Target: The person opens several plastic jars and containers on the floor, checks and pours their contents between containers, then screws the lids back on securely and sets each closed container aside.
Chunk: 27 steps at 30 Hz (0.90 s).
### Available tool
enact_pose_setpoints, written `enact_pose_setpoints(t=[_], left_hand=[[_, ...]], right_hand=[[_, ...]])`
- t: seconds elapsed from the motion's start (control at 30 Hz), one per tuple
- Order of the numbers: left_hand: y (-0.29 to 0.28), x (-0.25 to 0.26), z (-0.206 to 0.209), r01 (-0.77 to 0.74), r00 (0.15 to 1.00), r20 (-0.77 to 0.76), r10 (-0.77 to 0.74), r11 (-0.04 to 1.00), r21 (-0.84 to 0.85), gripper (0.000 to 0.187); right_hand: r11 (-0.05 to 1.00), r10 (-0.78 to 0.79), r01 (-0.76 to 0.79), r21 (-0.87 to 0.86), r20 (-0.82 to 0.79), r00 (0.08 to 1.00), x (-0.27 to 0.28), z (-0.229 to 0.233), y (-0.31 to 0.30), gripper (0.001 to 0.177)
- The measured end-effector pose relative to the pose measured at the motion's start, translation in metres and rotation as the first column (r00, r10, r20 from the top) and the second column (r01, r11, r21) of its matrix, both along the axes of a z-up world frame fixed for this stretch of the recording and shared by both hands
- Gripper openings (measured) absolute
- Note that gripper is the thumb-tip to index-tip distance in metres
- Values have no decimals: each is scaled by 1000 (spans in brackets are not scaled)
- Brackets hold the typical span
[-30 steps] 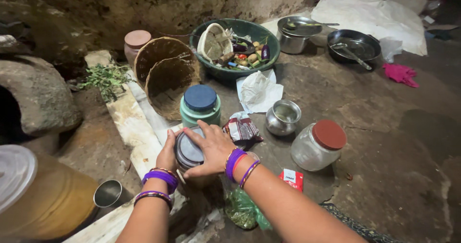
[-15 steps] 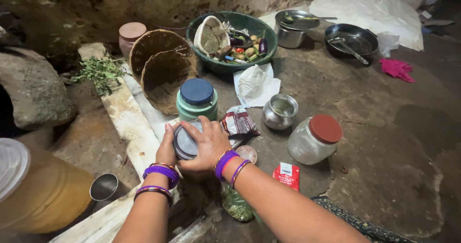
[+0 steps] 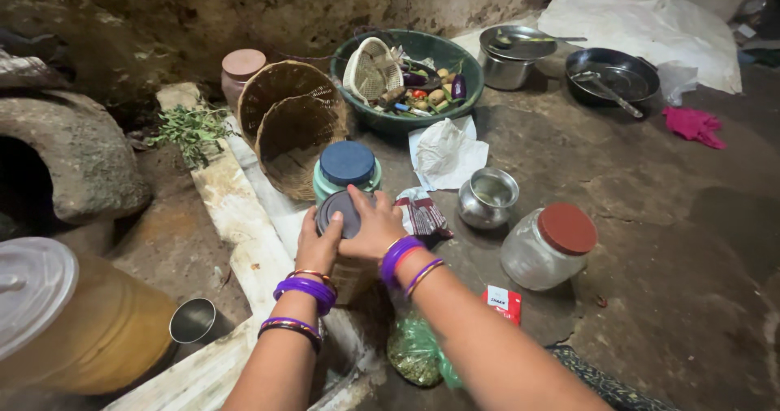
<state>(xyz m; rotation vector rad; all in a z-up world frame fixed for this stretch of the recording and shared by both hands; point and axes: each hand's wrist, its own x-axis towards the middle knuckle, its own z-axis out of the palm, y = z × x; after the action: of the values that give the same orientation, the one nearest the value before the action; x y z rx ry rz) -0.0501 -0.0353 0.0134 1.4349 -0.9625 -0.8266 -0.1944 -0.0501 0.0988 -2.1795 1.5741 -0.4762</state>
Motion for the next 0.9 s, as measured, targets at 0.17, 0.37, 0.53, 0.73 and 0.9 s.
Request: enact_pose_setpoints(t=[0.17, 0.37, 0.53, 0.73, 0.9], left_hand=[[-2, -3, 16, 0, 993, 118, -5, 999, 42, 79], [16, -10, 39, -163, 975, 172, 138, 976, 144, 99], [21, -15, 45, -242, 970, 95, 225, 938, 246, 93], [16, -32, 51, -236, 965, 141, 220, 965, 114, 89], [7, -43, 98, -292, 945, 168, 282, 956, 38, 81]], right_hand=[[954, 233, -290, 70, 433, 871, -41, -11, -33, 114], [560, -613, -310, 768, 636, 468, -45, -33, 10, 81], [561, -688, -326, 761, 648, 328, -25, -40, 1, 53], [670, -660, -311, 674, 733, 165, -29, -46, -18, 42], [744, -591, -206, 636, 770, 240, -33, 5, -25, 40]])
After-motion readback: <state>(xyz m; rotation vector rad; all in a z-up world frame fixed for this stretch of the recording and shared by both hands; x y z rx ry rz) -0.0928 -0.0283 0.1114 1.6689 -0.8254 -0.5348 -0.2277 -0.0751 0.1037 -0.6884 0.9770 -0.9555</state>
